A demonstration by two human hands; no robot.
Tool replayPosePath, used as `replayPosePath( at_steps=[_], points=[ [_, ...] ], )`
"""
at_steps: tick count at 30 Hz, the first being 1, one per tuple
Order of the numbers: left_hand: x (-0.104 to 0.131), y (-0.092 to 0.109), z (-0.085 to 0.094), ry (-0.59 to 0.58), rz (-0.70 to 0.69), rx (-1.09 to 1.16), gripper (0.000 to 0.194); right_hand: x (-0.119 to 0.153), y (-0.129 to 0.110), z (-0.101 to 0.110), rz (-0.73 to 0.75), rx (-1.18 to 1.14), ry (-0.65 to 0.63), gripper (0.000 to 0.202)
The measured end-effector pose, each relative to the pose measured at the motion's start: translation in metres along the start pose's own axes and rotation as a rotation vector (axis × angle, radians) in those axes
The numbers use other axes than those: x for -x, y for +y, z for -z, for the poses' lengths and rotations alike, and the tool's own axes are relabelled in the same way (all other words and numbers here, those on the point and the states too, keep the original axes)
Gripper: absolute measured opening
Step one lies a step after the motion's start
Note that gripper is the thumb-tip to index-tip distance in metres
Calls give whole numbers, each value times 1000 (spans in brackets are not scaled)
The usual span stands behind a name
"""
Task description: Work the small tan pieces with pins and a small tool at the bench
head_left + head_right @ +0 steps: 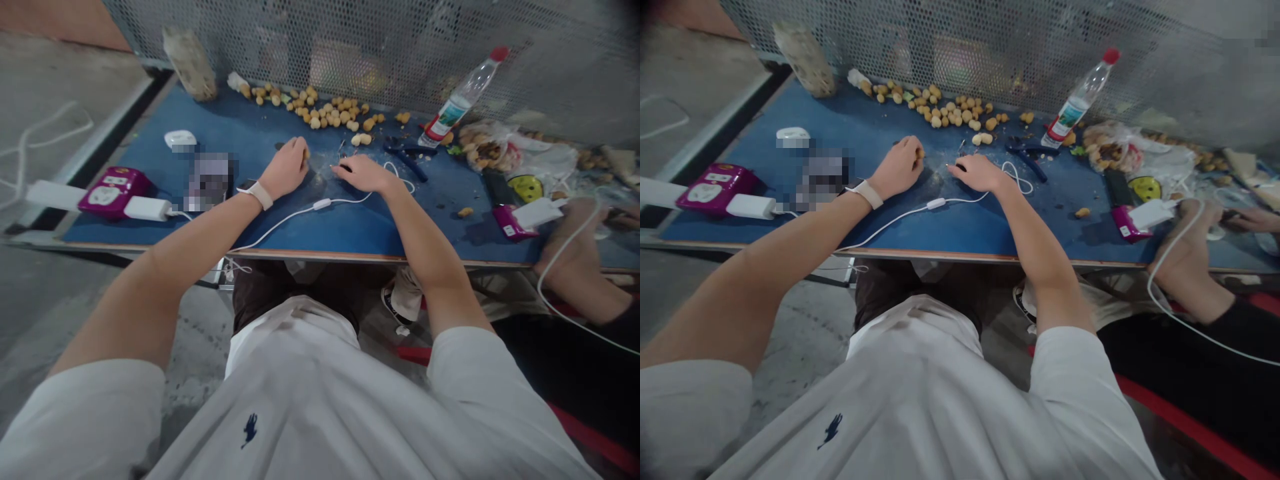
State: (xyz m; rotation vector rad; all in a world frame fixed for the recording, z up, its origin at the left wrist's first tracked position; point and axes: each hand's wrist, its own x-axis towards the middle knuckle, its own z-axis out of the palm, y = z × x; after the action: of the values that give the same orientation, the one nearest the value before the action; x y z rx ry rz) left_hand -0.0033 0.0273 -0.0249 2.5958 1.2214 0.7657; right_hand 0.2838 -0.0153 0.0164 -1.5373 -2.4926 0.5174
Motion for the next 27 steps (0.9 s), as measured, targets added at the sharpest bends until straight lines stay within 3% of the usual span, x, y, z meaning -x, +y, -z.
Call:
replayPosePath(
  at_steps=[7,15,21,27],
  points=[
    [1,2,2,-46,-52,-15,30,2,6,-3,-50,-20,122,78],
    [6,9,7,-149,-87,-73,33,4,4,-2,-20,-36,178,58],
    [6,5,9,-124,-88,-72,33,15,-17,4,192,-285,-11,66],
    [4,-4,6,-131,-53,-83,32,9,-39,-12,323,-340,-103,56]
  ],
)
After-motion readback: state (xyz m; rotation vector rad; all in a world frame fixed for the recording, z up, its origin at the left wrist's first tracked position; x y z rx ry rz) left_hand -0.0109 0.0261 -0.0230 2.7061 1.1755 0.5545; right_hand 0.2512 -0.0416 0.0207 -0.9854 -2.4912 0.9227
